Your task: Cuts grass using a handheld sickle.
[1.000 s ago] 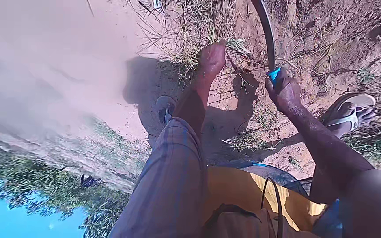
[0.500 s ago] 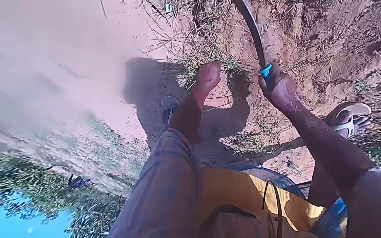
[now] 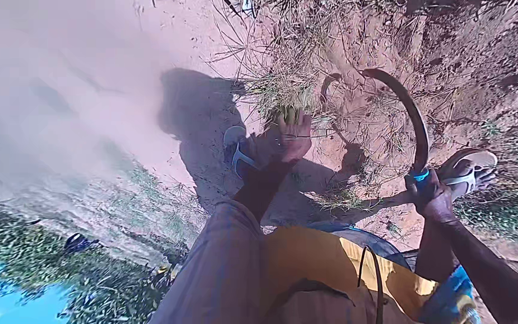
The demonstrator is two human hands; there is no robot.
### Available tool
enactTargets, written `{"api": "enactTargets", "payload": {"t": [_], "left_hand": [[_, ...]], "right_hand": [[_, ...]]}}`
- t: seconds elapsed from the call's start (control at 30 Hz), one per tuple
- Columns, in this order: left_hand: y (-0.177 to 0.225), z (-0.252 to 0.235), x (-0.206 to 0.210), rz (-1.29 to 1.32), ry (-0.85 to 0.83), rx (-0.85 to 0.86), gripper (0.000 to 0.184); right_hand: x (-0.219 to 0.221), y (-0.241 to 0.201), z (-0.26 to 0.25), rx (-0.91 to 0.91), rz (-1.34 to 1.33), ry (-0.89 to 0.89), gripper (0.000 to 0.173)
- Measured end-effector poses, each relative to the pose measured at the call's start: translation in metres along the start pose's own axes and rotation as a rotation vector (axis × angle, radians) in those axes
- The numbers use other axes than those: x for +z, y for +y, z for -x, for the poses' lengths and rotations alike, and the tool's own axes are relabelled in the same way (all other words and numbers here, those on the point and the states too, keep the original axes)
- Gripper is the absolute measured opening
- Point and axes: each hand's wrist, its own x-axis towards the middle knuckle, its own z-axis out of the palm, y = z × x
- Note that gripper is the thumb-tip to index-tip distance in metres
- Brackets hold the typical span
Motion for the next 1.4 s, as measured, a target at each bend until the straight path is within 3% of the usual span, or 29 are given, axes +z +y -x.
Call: {"api": "enactTargets", "payload": {"t": [0.17, 0.23, 0.27, 0.4, 0.47, 0.53, 0.67, 0.77, 0.83, 0.93, 1.03, 1.1, 1.17, 1.27, 1.33, 1.4], "left_hand": [[0.048, -0.085, -0.047, -0.092, 0.101, 0.244, 0.068], [0.045, -0.123, -0.06, -0.079, 0.062, 0.125, 0.094], [0.038, -0.139, -0.065, -0.036, 0.068, 0.027, 0.099], [0.004, -0.139, -0.09, 0.055, 0.019, -0.275, 0.068], [-0.011, -0.125, -0.101, 0.088, -0.043, -0.276, 0.042], [-0.019, -0.118, -0.103, 0.081, -0.084, -0.254, 0.036], [-0.024, -0.121, -0.096, 0.127, -0.08, -0.26, 0.036], [-0.03, -0.106, -0.077, 0.142, -0.097, -0.232, 0.035], [-0.037, -0.092, -0.069, 0.137, -0.097, -0.185, 0.034], [-0.052, -0.065, -0.045, 0.155, -0.104, -0.173, 0.036], [-0.049, -0.064, -0.046, 0.156, -0.119, -0.183, 0.034], [-0.045, -0.062, -0.041, 0.146, -0.13, -0.192, 0.035], [-0.047, -0.063, -0.044, 0.142, -0.114, -0.192, 0.034], [-0.044, -0.058, -0.041, 0.142, -0.128, -0.197, 0.037], [-0.045, -0.056, -0.042, 0.139, -0.104, -0.193, 0.037], [-0.05, -0.05, -0.043, 0.147, -0.085, -0.192, 0.037]], "right_hand": [[-0.002, -0.011, -0.016, -0.031, -0.109, 0.081, 0.061], [-0.003, -0.013, -0.017, -0.05, -0.116, 0.097, 0.062], [-0.004, -0.013, -0.019, -0.068, -0.11, 0.111, 0.062], [-0.012, -0.025, -0.034, -0.132, -0.093, 0.087, 0.061], [-0.014, -0.04, -0.054, -0.171, -0.102, 0.074, 0.056], [-0.015, -0.066, -0.079, -0.2, -0.131, 0.062, 0.051], [-0.018, -0.133, -0.137, -0.203, -0.136, 0.005, 0.049], [0.01, -0.12, -0.146, -0.02, 0.024, -0.149, 0.049], [0.028, -0.069, -0.111, 0.072, 0.096, -0.225, 0.05], [0.025, -0.011, -0.015, 0.15, 0.127, -0.326, 0.052], [0.009, -0.009, 0.016, 0.063, 0.059, -0.168, 0.05], [-0.001, -0.037, -0.008, -0.066, 0.009, -0.082, 0.051], [-0.007, -0.085, -0.066, -0.16, -0.05, -0.04, 0.05], [0.001, -0.137, -0.13, -0.113, -0.016, -0.109, 0.048], [0.025, -0.117, -0.126, -0.03, 0.057, -0.197, 0.048], [0.045, -0.062, -0.08, 0.004, 0.132, -0.255, 0.049]]}}
